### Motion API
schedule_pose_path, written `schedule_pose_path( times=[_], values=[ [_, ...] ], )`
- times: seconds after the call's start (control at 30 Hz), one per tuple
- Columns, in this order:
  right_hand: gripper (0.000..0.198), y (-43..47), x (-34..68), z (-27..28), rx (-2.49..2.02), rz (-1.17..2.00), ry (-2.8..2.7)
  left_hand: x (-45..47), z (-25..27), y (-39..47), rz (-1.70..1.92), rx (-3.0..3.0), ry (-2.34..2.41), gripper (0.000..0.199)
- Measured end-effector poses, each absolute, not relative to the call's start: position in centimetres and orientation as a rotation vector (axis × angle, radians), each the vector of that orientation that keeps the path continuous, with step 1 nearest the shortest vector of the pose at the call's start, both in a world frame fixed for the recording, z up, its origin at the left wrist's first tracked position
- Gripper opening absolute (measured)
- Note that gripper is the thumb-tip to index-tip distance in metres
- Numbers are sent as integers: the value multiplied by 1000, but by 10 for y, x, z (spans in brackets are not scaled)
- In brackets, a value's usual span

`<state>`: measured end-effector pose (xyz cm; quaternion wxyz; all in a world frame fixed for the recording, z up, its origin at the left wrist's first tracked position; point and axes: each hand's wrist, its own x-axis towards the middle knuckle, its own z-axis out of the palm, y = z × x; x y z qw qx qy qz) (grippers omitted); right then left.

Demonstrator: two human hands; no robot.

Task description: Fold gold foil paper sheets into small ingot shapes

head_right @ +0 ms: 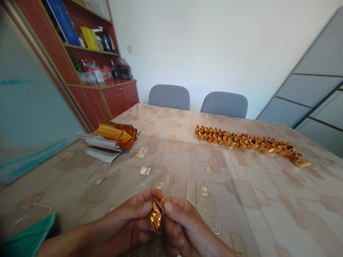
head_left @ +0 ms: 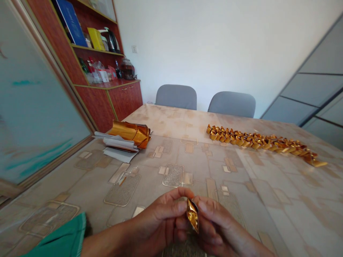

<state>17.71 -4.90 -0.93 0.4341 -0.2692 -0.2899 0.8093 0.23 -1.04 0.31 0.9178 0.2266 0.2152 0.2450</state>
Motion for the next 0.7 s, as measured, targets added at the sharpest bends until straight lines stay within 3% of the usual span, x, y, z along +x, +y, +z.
schedule_pose_path(
  times=[0.33, 0.5, 0.7],
  values=[
    [47, -53, 183, -19, -615, 2122, -566, 0, 10, -6, 472, 486, 463, 34],
    [53, -52, 177, -14, -642, 2137, -585, 5, 11, -9, 524, 604, 564, 23],
    [40, -48, 171, -11, -642, 2172, -628, 10, 14, -9, 530, 623, 656, 18]
  ],
)
